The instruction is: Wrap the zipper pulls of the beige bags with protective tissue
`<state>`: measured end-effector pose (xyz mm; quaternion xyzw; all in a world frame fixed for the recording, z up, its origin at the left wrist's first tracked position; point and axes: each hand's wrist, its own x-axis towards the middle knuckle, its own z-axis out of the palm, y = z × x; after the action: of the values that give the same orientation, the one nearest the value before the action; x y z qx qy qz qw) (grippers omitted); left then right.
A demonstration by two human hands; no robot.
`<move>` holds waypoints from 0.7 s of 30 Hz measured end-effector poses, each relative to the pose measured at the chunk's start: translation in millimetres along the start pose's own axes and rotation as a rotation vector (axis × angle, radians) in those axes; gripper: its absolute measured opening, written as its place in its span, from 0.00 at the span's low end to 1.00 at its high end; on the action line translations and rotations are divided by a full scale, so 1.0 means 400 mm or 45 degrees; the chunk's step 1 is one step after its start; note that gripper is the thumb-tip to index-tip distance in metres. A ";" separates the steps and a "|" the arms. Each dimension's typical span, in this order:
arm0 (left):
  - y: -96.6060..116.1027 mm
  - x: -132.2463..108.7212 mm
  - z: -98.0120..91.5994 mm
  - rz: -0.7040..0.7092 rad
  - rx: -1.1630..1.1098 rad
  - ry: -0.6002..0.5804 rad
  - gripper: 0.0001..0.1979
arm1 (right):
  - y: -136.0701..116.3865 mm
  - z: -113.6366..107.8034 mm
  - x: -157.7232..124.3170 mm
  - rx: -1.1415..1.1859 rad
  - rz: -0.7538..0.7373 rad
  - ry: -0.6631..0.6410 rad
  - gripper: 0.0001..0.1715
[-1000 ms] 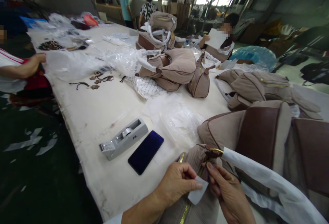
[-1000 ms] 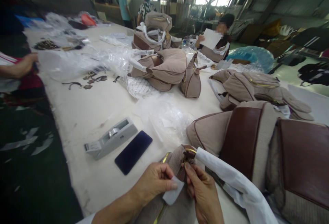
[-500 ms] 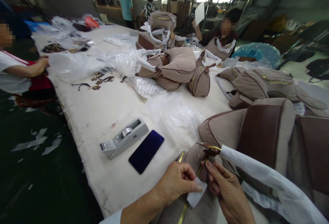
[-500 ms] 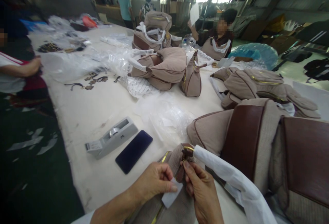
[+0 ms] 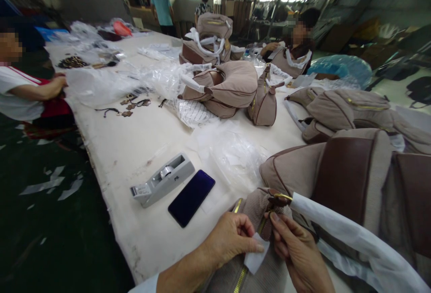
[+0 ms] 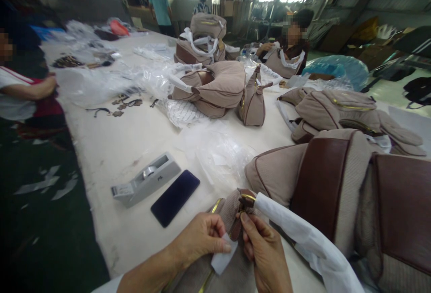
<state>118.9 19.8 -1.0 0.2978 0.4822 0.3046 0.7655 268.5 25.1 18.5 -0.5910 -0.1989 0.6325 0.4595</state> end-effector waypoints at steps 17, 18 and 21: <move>0.002 -0.009 -0.005 0.029 0.098 0.004 0.21 | 0.008 -0.004 -0.006 -0.074 -0.051 0.065 0.20; -0.001 -0.007 -0.007 0.033 0.121 0.011 0.21 | 0.007 -0.003 -0.007 -0.068 -0.047 0.061 0.20; -0.004 0.000 -0.007 0.044 0.132 0.020 0.21 | 0.005 -0.003 -0.005 -0.068 -0.030 0.045 0.21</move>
<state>116.8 19.0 -3.3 0.3430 0.4982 0.2949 0.7397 268.7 22.1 17.6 -0.6118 -0.2145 0.6110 0.4543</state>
